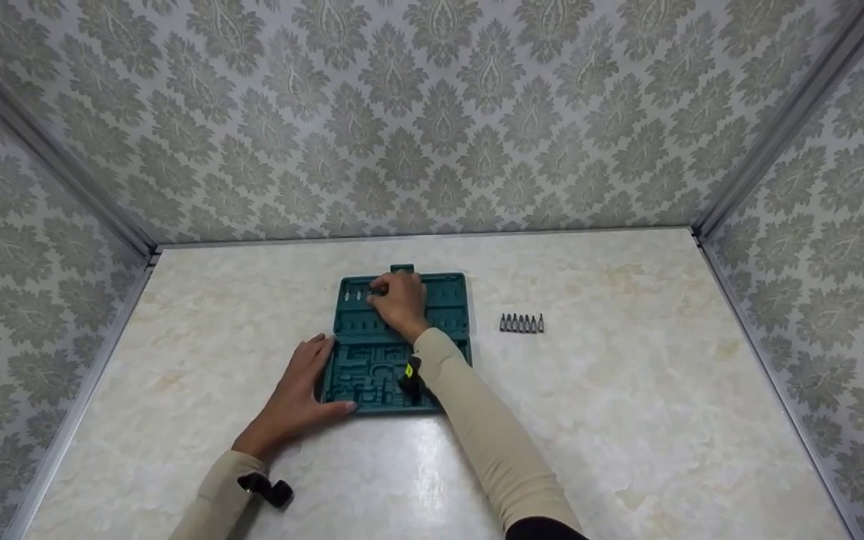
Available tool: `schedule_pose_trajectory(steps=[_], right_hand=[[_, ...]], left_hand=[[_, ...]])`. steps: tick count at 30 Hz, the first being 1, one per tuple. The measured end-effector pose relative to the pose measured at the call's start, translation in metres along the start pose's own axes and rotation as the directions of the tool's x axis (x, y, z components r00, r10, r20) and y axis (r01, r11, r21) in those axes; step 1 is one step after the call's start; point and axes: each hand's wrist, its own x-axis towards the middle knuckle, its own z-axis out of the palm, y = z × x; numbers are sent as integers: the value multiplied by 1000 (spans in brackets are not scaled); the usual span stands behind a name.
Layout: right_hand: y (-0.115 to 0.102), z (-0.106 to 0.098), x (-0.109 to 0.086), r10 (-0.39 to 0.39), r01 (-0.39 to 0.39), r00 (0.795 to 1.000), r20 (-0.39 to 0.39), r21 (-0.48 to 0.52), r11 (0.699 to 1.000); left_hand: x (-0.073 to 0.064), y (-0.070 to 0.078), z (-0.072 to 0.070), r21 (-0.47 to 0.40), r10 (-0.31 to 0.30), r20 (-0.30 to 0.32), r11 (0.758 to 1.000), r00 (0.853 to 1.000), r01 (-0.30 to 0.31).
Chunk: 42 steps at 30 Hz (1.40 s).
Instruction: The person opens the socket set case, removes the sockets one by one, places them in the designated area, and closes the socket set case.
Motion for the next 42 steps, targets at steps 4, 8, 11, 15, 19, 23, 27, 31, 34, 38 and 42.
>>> schedule_pose_trajectory(steps=[4, 8, 11, 15, 19, 23, 27, 31, 34, 38, 42], right_hand=[[1, 3, -3, -15, 16, 999, -31, 24, 1000], [2, -1, -1, 1, 14, 998, -69, 228, 974], [5, -9, -2, -6, 32, 997, -74, 351, 936], [12, -26, -8, -24, 42, 998, -58, 342, 939], [19, -46, -16, -29, 41, 998, -48, 288, 957], [23, -68, -25, -34, 48, 998, -55, 260, 964], [28, -92, -36, -44, 60, 996, -78, 231, 971], [37, -111, -47, -53, 71, 994, -97, 194, 978], [45, -122, -54, -45, 61, 994, -102, 158, 986], [57, -134, -62, -27, 37, 995, -97, 110, 993], [67, -145, -70, -13, 21, 994, -108, 73, 997]], left_hand=[[-2, 0, 0, 2, 3, 0, 1000, 1000, -3], [-2, 1, -1, 7, 13, -11, 1000, 1000, -13], [-2, 2, -2, 12, 11, -12, 1000, 1000, -11], [-2, 3, 0, 27, 6, -7, 1000, 1000, -6], [-1, 2, 1, 29, 0, -9, 1000, 1000, 0], [-1, 2, 0, 23, 2, -14, 1000, 1000, -1], [-2, 2, -1, 15, 8, -16, 1000, 1000, -8], [-2, 1, -1, 27, 5, -8, 1000, 1000, -5], [-3, 1, -2, 28, -4, -5, 1000, 1000, 4], [-3, 2, -2, 20, -6, -8, 1000, 1000, 6], [-2, 1, 0, 21, 11, -14, 1000, 1000, -11]])
